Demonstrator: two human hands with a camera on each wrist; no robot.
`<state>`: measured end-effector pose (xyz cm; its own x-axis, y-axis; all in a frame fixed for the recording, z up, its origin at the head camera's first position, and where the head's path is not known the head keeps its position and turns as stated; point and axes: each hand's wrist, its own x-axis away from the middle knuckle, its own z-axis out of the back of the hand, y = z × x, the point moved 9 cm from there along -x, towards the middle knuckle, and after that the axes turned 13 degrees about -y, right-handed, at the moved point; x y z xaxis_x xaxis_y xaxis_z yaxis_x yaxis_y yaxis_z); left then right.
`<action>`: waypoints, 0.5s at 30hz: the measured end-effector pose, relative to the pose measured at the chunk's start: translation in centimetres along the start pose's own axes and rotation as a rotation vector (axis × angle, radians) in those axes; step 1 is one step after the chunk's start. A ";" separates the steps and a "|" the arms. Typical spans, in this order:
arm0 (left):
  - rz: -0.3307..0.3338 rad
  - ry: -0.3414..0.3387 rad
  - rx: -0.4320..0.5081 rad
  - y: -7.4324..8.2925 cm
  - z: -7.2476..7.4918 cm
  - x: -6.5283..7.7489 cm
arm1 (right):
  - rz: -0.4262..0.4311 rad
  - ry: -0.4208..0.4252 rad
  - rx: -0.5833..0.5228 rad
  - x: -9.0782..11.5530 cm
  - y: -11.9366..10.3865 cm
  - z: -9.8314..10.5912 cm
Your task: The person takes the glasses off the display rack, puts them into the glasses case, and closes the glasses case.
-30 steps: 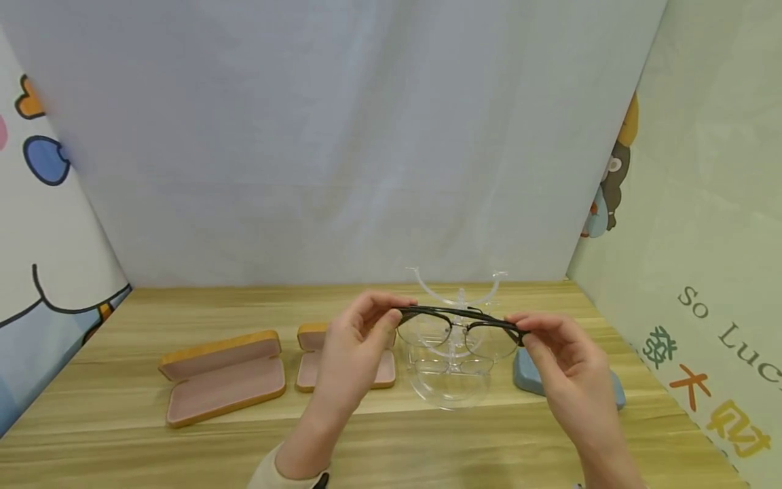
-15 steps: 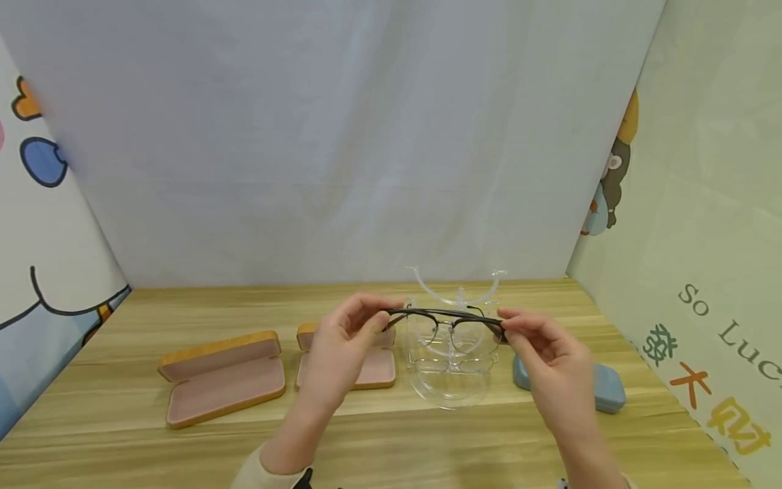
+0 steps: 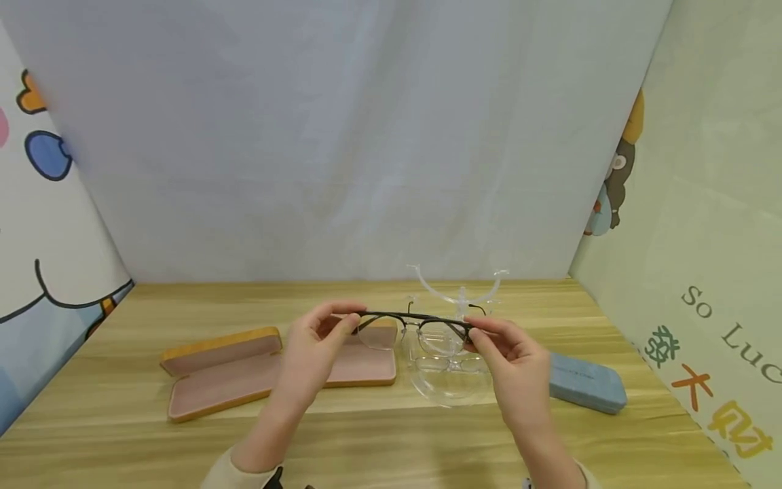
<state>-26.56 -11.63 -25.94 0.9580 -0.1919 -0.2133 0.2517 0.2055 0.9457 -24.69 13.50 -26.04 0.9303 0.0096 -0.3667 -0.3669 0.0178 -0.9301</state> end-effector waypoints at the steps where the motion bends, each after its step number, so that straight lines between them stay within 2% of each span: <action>1: 0.002 0.011 -0.015 -0.1 0.3 0.1 | -0.001 -0.005 0.007 0.0 0.1 -0.3; 7: 0.012 0.057 -0.081 -1.1 1.8 0.5 | -0.043 -0.033 0.017 -0.2 1.4 -1.8; 15: 0.082 0.115 -0.070 -2.8 3.3 1.2 | -0.056 0.001 -0.020 -0.5 3.3 -3.1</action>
<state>-26.53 -15.59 -28.06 0.9841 -0.0611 -0.1668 0.1773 0.2826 0.9427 -26.35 10.49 -28.96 0.9494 0.0081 -0.3138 -0.3138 -0.0017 -0.9495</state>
